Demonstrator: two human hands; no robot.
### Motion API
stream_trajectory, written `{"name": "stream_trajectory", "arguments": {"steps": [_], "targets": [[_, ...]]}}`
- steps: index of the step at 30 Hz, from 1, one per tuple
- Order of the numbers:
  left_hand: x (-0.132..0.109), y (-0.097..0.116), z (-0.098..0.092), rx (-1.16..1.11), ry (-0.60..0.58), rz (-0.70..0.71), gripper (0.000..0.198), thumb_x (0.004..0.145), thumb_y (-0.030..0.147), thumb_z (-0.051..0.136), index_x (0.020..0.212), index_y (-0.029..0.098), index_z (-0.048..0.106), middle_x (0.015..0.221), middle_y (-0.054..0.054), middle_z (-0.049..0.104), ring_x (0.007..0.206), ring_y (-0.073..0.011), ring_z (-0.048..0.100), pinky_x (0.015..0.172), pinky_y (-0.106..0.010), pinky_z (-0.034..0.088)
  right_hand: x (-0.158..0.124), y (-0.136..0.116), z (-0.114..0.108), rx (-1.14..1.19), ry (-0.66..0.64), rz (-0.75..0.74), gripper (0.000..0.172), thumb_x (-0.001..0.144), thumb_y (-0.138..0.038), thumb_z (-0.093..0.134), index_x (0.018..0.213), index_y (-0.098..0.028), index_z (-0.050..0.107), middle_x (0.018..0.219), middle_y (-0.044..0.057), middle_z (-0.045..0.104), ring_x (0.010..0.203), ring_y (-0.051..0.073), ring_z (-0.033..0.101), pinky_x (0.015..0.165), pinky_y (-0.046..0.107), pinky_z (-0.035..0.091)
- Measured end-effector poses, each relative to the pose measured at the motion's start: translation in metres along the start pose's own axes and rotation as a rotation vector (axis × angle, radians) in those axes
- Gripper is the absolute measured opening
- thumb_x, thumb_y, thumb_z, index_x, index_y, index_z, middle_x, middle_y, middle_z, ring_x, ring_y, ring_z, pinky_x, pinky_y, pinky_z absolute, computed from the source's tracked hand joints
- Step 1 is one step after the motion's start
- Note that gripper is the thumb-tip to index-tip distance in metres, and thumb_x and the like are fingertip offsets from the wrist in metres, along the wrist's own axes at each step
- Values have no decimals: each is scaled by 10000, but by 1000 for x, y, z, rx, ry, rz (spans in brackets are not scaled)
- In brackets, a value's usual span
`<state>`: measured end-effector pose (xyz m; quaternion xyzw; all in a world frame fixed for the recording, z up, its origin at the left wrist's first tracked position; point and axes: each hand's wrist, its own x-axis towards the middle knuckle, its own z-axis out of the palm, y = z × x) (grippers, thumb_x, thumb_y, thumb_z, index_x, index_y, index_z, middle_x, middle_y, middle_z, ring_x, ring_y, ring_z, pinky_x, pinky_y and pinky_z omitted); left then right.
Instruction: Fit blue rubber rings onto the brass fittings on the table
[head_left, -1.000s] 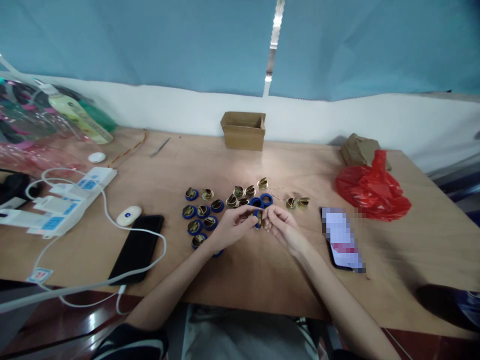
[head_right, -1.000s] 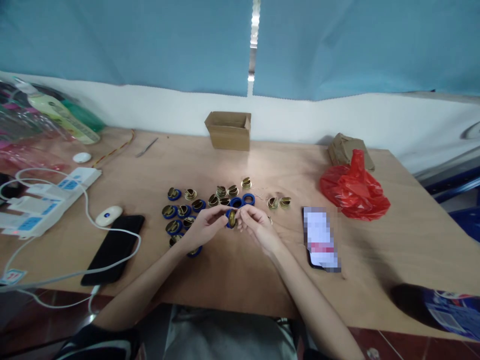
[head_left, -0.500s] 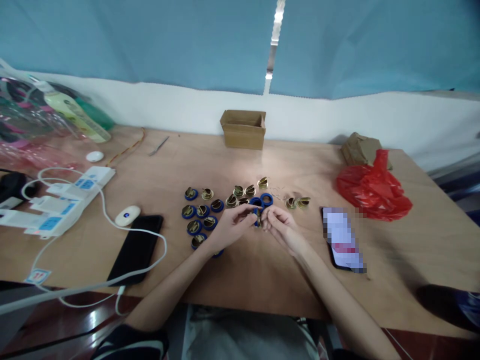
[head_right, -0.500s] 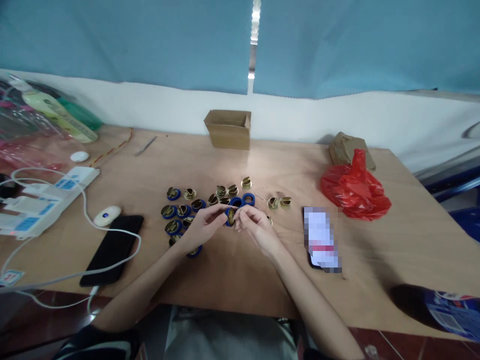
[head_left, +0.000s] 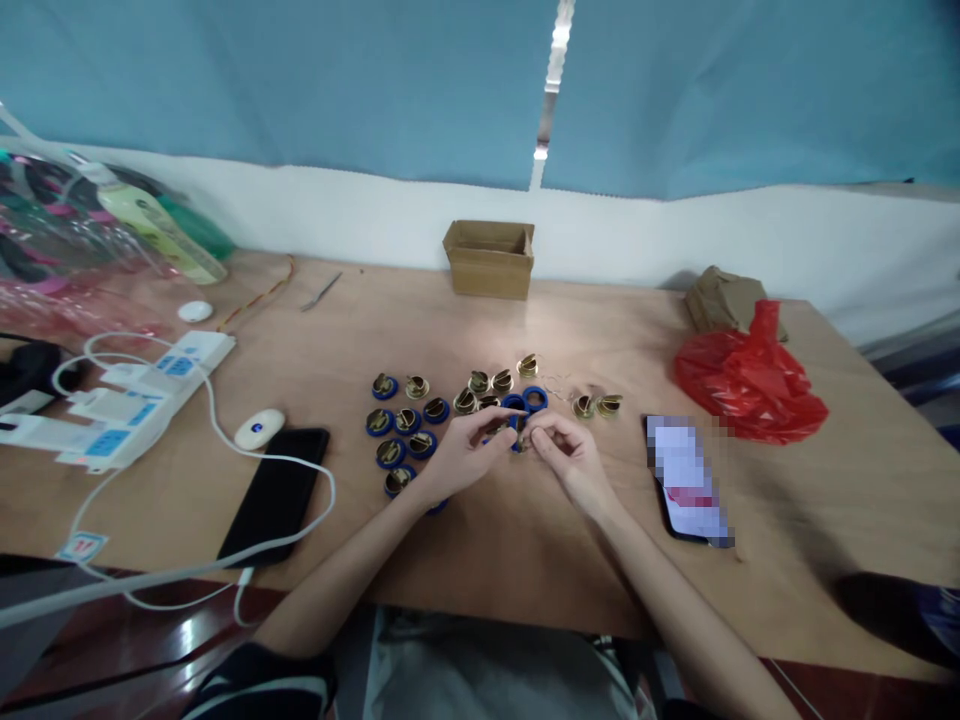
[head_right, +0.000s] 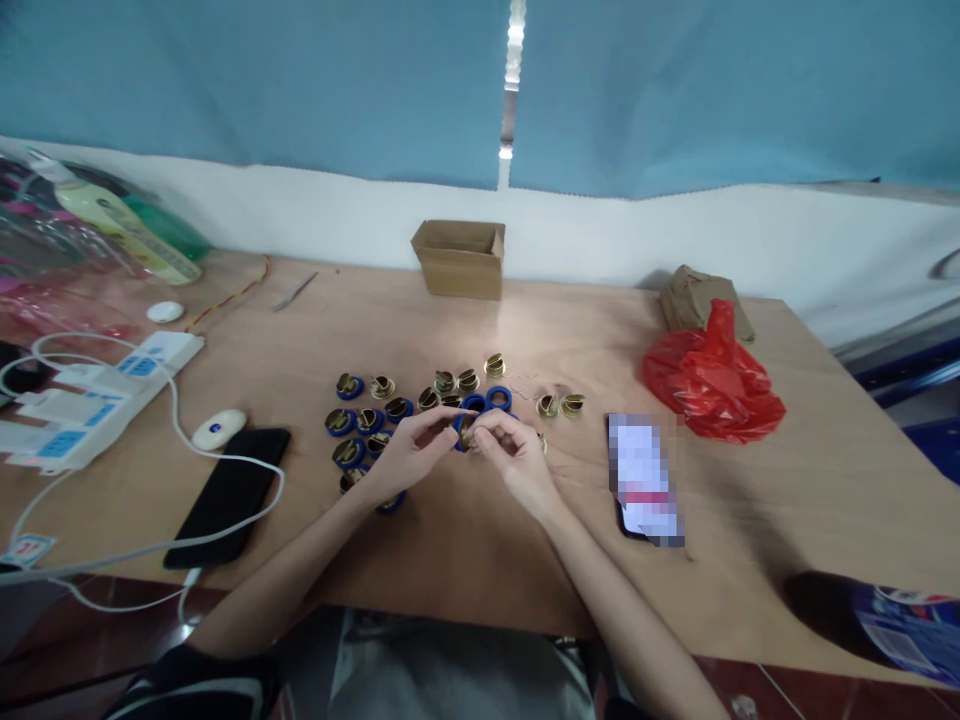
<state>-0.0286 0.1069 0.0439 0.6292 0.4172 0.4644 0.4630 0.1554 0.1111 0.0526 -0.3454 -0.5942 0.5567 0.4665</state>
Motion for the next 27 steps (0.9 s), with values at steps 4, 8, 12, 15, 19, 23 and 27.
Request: {"name": "stream_trajectory", "arguments": {"steps": [4, 8, 12, 15, 19, 23, 27], "targets": [[0, -2, 0, -16, -2, 8, 261, 920, 286, 639, 1133, 174, 738, 992, -73, 772, 911, -195, 703, 816, -312, 564, -1, 0, 0, -2, 15, 23, 286, 909, -489, 704, 804, -224, 683, 785, 13, 629, 705, 154, 560, 660, 284, 466], [0, -6, 1, -101, -22, 73, 309, 915, 272, 652, 1204, 185, 717, 1114, -98, 769, 1042, -219, 710, 909, -333, 567, -1, 0, 1, 42, 51, 46, 210, 865, -435, 768, 872, -241, 687, 811, 0, 635, 702, 144, 559, 659, 275, 468], [0, -5, 0, -154, -37, 134, 342, 921, 261, 658, 1255, 196, 695, 1200, -110, 751, 1107, -221, 700, 959, -332, 558, 1, -2, -1, -67, 49, -97, 173, 882, -363, 755, 795, -242, 667, 922, 30, 650, 856, 186, 604, 772, 329, 493], [0, -3, -2, -170, -38, 156, 348, 928, 253, 665, 1271, 199, 687, 1250, -117, 736, 1163, -225, 687, 1019, -351, 539, 0, -3, -3, -332, 84, -243, 135, 892, -316, 743, 797, -246, 677, 955, 43, 628, 907, 209, 594, 830, 366, 480], [-1, -2, -4, -181, -11, 175, 366, 900, 246, 713, 1265, 214, 691, 1282, -115, 727, 1216, -230, 670, 1070, -375, 520, -3, -3, -4, -510, 21, -274, 108, 940, -272, 678, 840, -245, 646, 797, 10, 590, 716, 171, 547, 664, 305, 441], [-1, -2, -5, -181, -20, 154, 370, 884, 250, 734, 1250, 224, 698, 1265, -106, 735, 1191, -235, 682, 1050, -385, 533, -4, -1, -3, -481, 3, -234, 155, 943, -281, 674, 813, -242, 601, 706, -19, 568, 634, 151, 515, 602, 279, 404], [-1, 1, -6, -214, -46, 155, 369, 884, 276, 738, 1247, 229, 699, 1219, -98, 744, 1154, -231, 690, 1027, -372, 536, -3, 1, -3, -455, 26, -219, 153, 939, -307, 688, 823, -242, 613, 703, -22, 582, 627, 148, 524, 598, 277, 411]]}}
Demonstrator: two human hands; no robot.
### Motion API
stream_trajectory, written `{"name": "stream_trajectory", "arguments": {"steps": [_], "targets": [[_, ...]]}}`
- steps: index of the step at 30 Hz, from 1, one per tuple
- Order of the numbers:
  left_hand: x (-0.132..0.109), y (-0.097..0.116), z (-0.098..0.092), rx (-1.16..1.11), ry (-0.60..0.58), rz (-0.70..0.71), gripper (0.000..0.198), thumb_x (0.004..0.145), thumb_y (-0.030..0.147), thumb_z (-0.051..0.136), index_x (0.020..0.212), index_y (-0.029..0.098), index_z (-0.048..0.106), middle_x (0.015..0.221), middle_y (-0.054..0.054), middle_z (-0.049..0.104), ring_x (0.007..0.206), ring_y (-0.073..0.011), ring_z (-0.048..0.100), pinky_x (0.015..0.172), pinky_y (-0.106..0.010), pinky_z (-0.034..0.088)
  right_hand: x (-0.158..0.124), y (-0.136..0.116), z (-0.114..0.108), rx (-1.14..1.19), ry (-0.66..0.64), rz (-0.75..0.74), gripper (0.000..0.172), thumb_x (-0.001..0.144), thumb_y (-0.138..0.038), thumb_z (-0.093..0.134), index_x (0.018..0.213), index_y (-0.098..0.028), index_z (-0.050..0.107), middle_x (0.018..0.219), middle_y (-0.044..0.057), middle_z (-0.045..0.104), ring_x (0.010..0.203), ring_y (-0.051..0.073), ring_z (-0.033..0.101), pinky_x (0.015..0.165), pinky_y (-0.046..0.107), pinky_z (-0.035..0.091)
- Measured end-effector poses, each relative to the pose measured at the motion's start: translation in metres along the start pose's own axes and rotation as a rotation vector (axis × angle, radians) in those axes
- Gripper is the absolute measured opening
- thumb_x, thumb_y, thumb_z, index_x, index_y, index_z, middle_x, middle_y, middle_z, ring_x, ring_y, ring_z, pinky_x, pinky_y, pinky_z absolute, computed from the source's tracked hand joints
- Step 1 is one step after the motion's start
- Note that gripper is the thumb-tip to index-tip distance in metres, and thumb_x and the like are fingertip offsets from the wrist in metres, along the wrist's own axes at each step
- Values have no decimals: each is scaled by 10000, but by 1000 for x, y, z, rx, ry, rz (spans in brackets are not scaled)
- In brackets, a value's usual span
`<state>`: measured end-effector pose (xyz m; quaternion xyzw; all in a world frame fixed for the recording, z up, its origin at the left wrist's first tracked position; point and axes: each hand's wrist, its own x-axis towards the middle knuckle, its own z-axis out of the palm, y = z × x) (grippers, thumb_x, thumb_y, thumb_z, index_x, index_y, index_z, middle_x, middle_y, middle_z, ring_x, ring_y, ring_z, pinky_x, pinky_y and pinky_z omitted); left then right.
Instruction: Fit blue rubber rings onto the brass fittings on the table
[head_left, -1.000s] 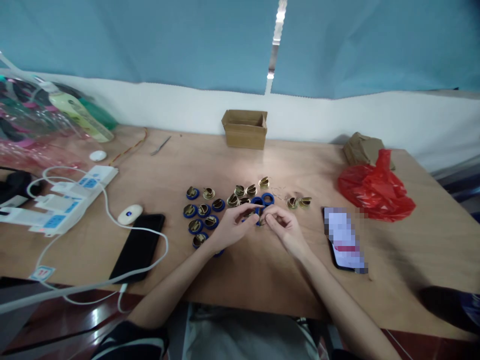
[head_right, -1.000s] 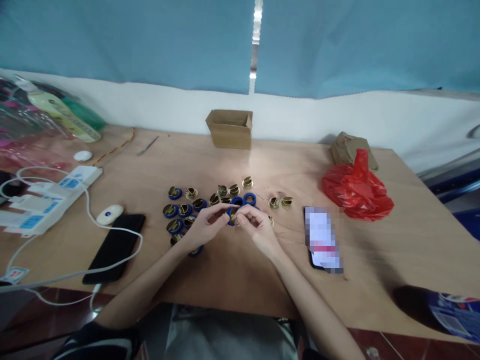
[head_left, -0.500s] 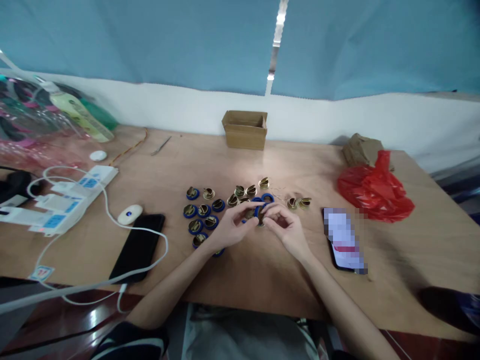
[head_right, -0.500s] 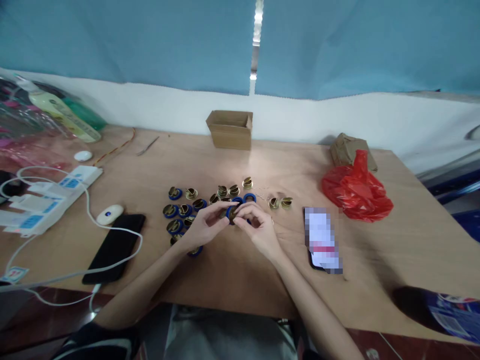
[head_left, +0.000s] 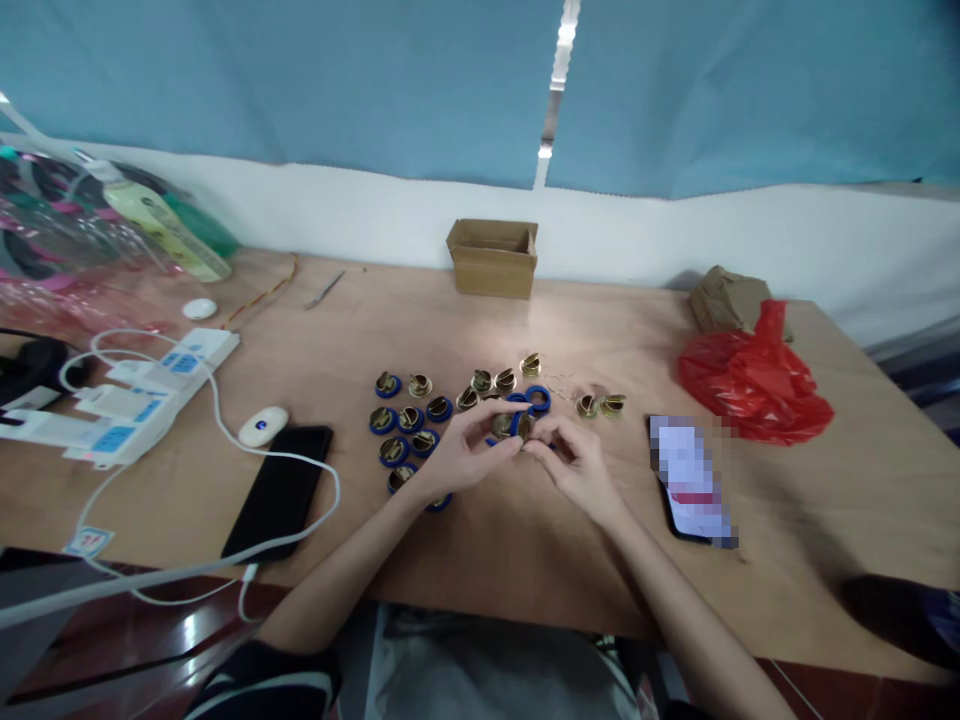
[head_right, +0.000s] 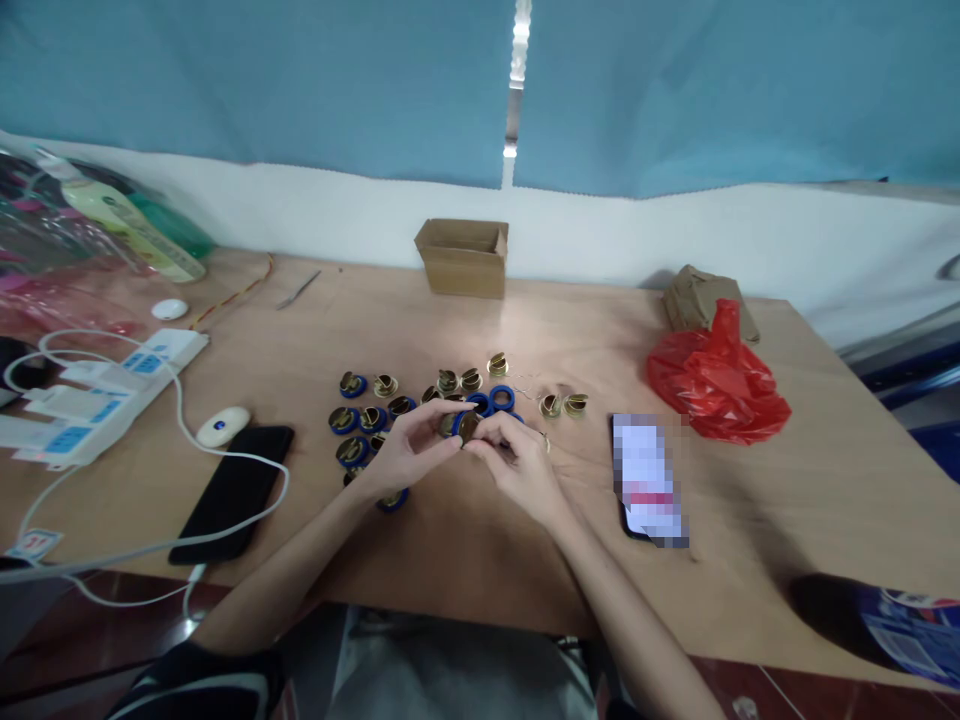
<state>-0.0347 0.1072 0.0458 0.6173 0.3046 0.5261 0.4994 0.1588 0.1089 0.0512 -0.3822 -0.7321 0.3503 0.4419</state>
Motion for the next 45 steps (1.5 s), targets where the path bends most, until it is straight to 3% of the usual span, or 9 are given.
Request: {"name": "stream_trajectory", "arguments": {"steps": [8, 12, 18, 25, 31, 41, 45], "targets": [[3, 7, -4, 8, 20, -73, 222, 959, 370, 645, 1064, 208, 755, 1070, -85, 760, 1038, -210, 700, 946, -353, 549, -7, 1, 2, -204, -73, -200, 24, 993, -267, 621, 979, -264, 641, 854, 20, 699, 714, 175, 632, 668, 303, 514], [2, 5, -4, -66, -2, -73, 159, 927, 330, 693, 1014, 215, 759, 1109, -87, 762, 1109, -223, 689, 1001, -380, 532, -10, 6, 3, -278, -83, -320, 56, 1005, -227, 594, 1025, -248, 642, 910, 49, 717, 808, 195, 678, 754, 324, 555], [1, 3, -5, -126, -32, -76, 140, 900, 310, 724, 989, 207, 758, 1101, -96, 763, 1131, -241, 683, 1019, -403, 522, -13, 4, 2, -335, -77, -348, 126, 1006, -236, 589, 1062, -252, 701, 943, 62, 734, 852, 208, 689, 804, 344, 579], [0, 6, -3, -196, -57, -62, 78, 915, 248, 704, 970, 215, 748, 1100, -83, 742, 1075, -197, 689, 980, -354, 530, -12, 6, 0, -397, -92, -351, 155, 1003, -278, 604, 1063, -256, 746, 881, 66, 732, 774, 208, 670, 740, 344, 574], [0, 9, -4, -213, -104, -73, 67, 900, 238, 719, 953, 211, 750, 1091, -83, 724, 1033, -193, 682, 929, -345, 536, -11, 3, 2, -326, -106, -340, 159, 1006, -241, 592, 1025, -243, 750, 872, 65, 749, 793, 212, 694, 774, 351, 584], [1, 14, -9, -208, -117, -104, 116, 856, 302, 773, 882, 189, 761, 1037, -108, 725, 981, -223, 688, 848, -356, 564, -11, 2, 3, -501, -109, -526, 219, 1011, -165, 548, 986, -229, 756, 835, 71, 756, 748, 210, 696, 711, 355, 609], [1, 10, -12, -261, -101, -115, 130, 829, 291, 800, 886, 180, 765, 1027, -100, 728, 957, -211, 689, 833, -336, 558, -11, 2, 6, -565, -47, -639, 197, 989, -88, 548, 1040, -154, 727, 861, 90, 762, 778, 205, 713, 735, 340, 627]]}}
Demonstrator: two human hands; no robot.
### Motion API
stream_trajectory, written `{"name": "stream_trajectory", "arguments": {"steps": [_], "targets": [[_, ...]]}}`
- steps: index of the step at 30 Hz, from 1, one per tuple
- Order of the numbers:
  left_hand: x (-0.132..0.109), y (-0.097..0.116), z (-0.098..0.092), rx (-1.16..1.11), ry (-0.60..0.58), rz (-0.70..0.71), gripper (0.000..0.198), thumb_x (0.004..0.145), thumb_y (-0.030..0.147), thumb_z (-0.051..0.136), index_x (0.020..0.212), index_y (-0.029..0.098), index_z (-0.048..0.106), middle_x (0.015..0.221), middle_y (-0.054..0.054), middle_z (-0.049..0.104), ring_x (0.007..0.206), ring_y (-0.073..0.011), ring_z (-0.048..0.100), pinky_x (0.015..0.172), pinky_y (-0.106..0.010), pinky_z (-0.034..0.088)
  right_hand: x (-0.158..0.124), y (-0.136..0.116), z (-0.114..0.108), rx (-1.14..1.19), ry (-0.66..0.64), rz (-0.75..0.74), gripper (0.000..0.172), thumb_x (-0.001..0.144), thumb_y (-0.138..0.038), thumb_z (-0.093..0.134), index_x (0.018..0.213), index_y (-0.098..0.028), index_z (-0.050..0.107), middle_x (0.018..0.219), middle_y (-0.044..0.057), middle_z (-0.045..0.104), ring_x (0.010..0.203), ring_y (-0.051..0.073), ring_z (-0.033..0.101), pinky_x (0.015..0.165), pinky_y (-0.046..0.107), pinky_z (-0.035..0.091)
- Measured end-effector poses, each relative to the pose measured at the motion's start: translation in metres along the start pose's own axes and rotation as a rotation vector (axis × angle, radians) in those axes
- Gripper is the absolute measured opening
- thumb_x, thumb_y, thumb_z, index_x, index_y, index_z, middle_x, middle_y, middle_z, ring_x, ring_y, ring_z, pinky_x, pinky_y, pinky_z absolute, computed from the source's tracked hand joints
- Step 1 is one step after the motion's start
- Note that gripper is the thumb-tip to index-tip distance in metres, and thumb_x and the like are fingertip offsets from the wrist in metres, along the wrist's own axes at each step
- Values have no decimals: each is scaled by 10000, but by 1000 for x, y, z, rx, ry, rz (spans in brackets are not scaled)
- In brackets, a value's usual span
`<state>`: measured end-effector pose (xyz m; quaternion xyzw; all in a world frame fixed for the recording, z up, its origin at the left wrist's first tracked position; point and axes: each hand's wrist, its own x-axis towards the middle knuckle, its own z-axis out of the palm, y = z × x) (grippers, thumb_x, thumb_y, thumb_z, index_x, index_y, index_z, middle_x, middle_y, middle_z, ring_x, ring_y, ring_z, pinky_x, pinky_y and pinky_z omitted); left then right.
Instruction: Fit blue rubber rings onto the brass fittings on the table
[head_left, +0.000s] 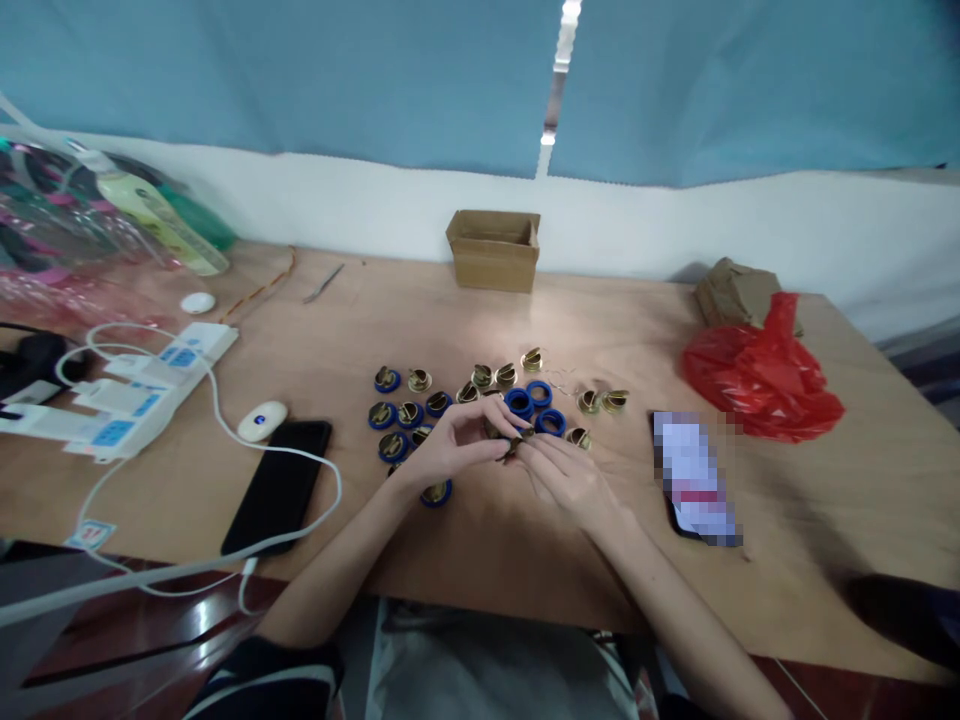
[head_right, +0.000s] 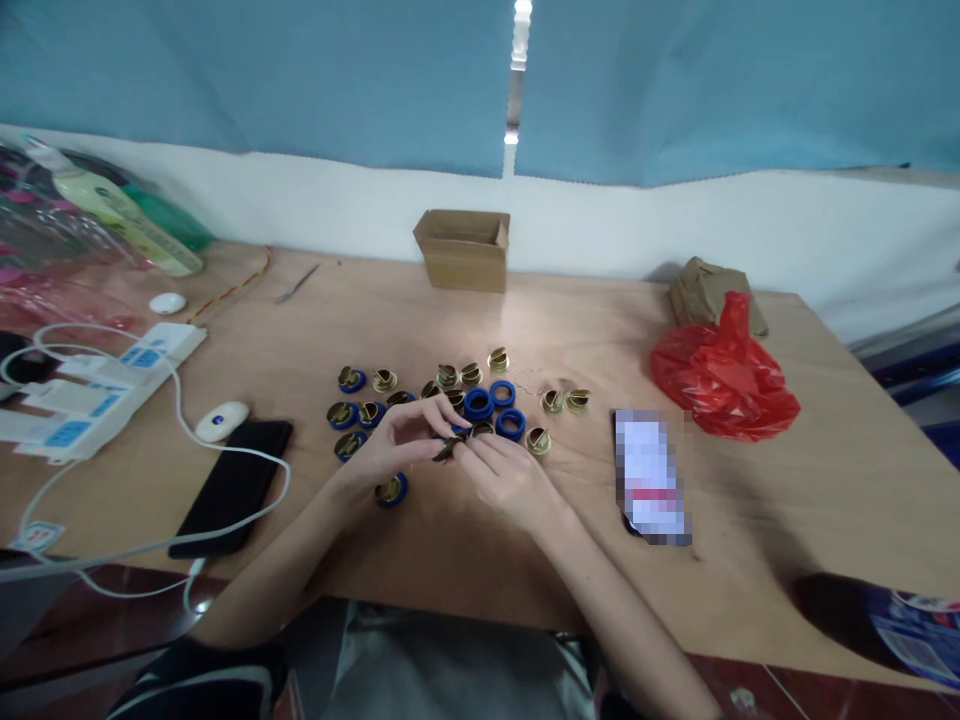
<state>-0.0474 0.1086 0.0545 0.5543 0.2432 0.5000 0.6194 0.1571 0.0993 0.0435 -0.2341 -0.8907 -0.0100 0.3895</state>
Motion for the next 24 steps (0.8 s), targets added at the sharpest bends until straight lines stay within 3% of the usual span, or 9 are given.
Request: {"name": "stream_trajectory", "arguments": {"steps": [9, 17, 24], "targets": [[1, 0, 1, 22, -10, 34, 76, 831, 252, 796, 889, 205, 783, 1013, -82, 729, 966, -194, 674, 840, -322, 531, 3, 0, -1, -64, 40, -16, 211, 969, -39, 521, 977, -133, 710, 810, 93, 750, 723, 197, 715, 700, 325, 630], [1, 3, 2, 66, -50, 72, 68, 831, 258, 801, 875, 209, 784, 1026, -85, 734, 977, -196, 680, 887, -344, 530, 1, 0, 0, -58, 144, -61, 245, 966, -42, 520, 1062, -153, 716, 874, 98, 784, 760, 203, 745, 715, 332, 657], [0, 6, 3, 93, -67, 88, 68, 851, 257, 785, 911, 225, 791, 1038, -83, 728, 991, -196, 677, 901, -353, 536, 1, -1, 0, -66, 145, -50, 197, 984, -101, 555, 1052, -169, 727, 864, 79, 792, 733, 191, 748, 719, 320, 659]]}}
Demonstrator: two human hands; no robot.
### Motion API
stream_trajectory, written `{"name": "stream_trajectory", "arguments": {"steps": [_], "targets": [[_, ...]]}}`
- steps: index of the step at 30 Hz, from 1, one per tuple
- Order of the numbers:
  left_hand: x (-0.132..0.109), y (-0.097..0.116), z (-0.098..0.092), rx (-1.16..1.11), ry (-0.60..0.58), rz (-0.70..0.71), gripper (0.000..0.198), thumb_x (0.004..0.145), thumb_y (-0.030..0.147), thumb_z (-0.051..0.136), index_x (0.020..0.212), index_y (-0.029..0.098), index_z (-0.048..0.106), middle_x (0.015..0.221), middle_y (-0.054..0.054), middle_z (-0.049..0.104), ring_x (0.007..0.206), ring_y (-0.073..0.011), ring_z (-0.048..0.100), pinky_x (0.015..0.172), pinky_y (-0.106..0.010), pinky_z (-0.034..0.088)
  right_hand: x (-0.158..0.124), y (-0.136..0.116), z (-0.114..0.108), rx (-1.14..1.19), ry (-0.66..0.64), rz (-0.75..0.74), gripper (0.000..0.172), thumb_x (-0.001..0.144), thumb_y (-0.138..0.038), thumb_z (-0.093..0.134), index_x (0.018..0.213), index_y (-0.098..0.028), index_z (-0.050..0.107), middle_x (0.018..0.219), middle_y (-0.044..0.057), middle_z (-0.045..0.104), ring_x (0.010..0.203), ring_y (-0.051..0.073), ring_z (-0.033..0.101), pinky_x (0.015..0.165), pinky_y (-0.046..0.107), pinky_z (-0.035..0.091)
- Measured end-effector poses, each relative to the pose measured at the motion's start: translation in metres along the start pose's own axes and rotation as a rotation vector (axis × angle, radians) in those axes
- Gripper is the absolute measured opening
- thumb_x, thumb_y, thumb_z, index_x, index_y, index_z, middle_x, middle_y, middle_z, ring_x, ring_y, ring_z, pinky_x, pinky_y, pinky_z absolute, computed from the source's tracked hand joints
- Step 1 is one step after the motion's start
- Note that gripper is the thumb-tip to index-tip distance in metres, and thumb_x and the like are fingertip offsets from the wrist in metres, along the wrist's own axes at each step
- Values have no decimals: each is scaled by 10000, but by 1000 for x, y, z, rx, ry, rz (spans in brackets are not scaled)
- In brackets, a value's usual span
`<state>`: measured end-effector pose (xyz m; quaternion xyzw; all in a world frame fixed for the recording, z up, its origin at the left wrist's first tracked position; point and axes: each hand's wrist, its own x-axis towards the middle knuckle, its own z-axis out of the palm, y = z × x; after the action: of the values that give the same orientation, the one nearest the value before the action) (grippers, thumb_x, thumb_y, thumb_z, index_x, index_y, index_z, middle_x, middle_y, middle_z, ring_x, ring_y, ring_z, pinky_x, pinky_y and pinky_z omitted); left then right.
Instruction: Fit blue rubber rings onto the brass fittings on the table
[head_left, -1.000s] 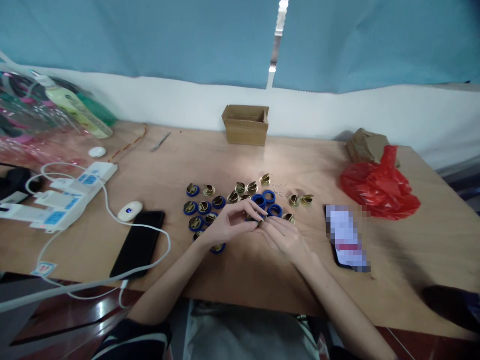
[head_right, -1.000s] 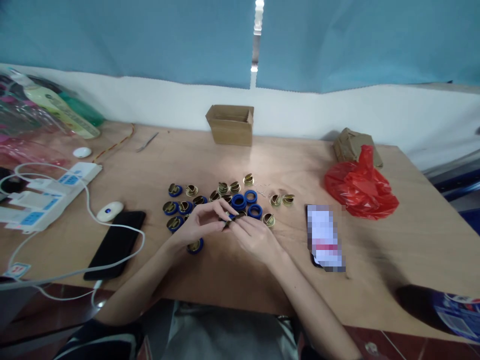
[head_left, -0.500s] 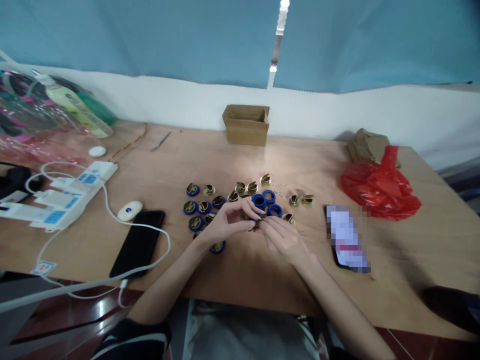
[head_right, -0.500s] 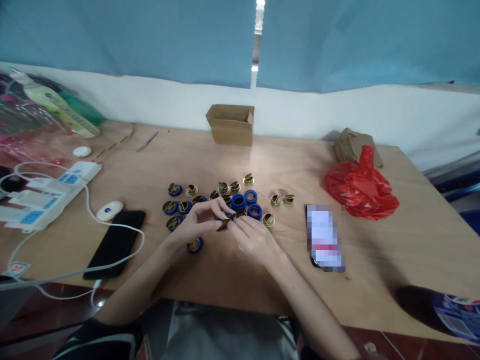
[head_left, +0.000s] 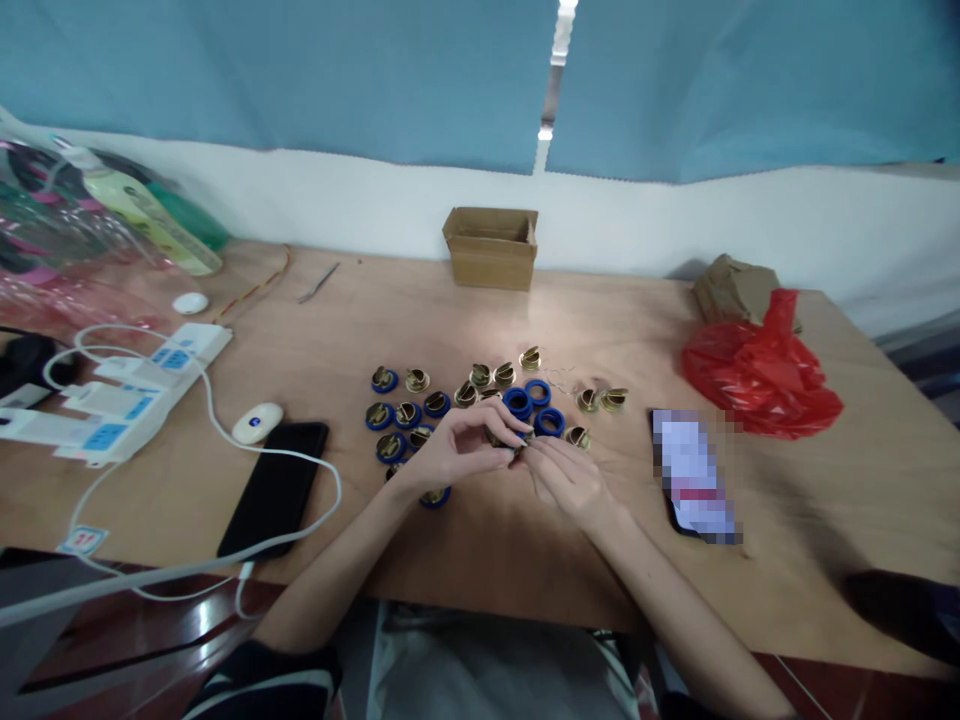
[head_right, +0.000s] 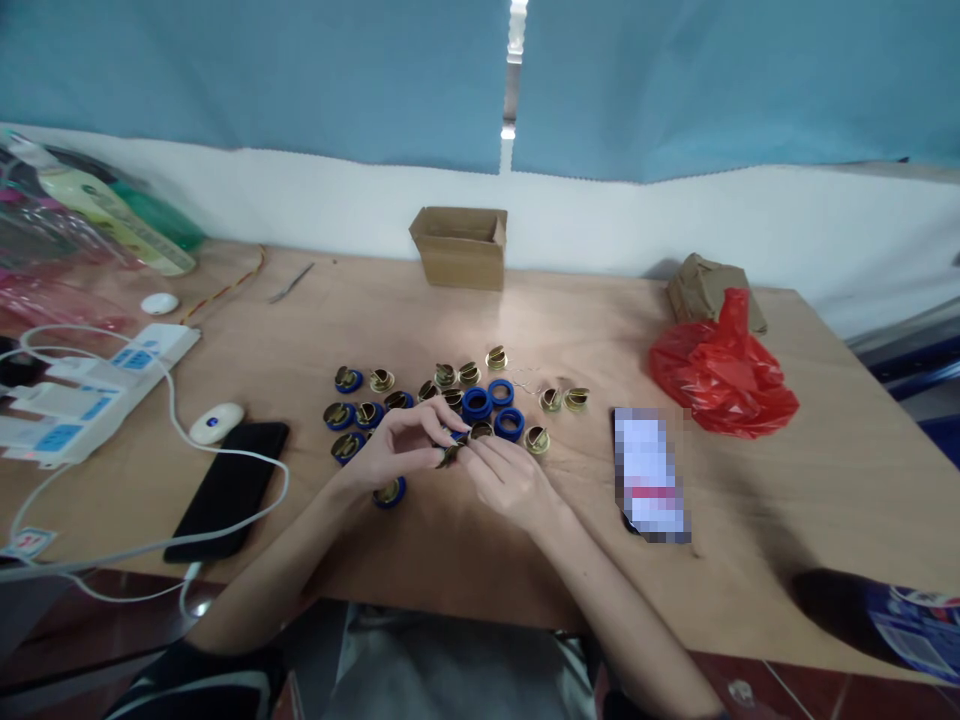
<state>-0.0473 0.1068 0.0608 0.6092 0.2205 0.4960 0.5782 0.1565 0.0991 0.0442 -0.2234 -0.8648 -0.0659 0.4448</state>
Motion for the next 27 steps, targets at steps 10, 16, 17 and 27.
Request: {"name": "stream_trajectory", "arguments": {"steps": [10, 16, 17, 27], "targets": [[-2, -6, -2, 19, -12, 38, 113, 864, 269, 776, 970, 234, 787, 1083, -90, 720, 1044, -210, 676, 947, -372, 532, 2, -2, -1, 50, 5, 39, 183, 971, -69, 562, 1057, -133, 710, 871, 89, 783, 759, 185, 733, 774, 304, 634], [0, -9, 0, 31, 18, 24, 110, 870, 287, 771, 958, 223, 783, 1068, -94, 730, 1033, -209, 687, 951, -377, 527, 5, -7, -1, 61, -18, 35, 142, 996, -101, 549, 1017, -143, 683, 807, 70, 766, 703, 174, 712, 702, 298, 618], [1, -9, 0, 34, 22, 11, 111, 868, 293, 773, 949, 218, 783, 1054, -96, 734, 1024, -211, 690, 946, -379, 528, 5, -8, -1, 59, -15, 21, 135, 994, -103, 553, 1014, -145, 681, 798, 67, 763, 691, 173, 708, 692, 298, 615], [-1, -6, -2, -13, 61, -24, 122, 861, 297, 780, 946, 210, 780, 1089, -108, 741, 1033, -216, 692, 915, -364, 534, 6, -4, -9, 281, -97, 297, 179, 1005, -107, 502, 1063, -214, 633, 897, 44, 740, 784, 168, 724, 709, 277, 601]]}}
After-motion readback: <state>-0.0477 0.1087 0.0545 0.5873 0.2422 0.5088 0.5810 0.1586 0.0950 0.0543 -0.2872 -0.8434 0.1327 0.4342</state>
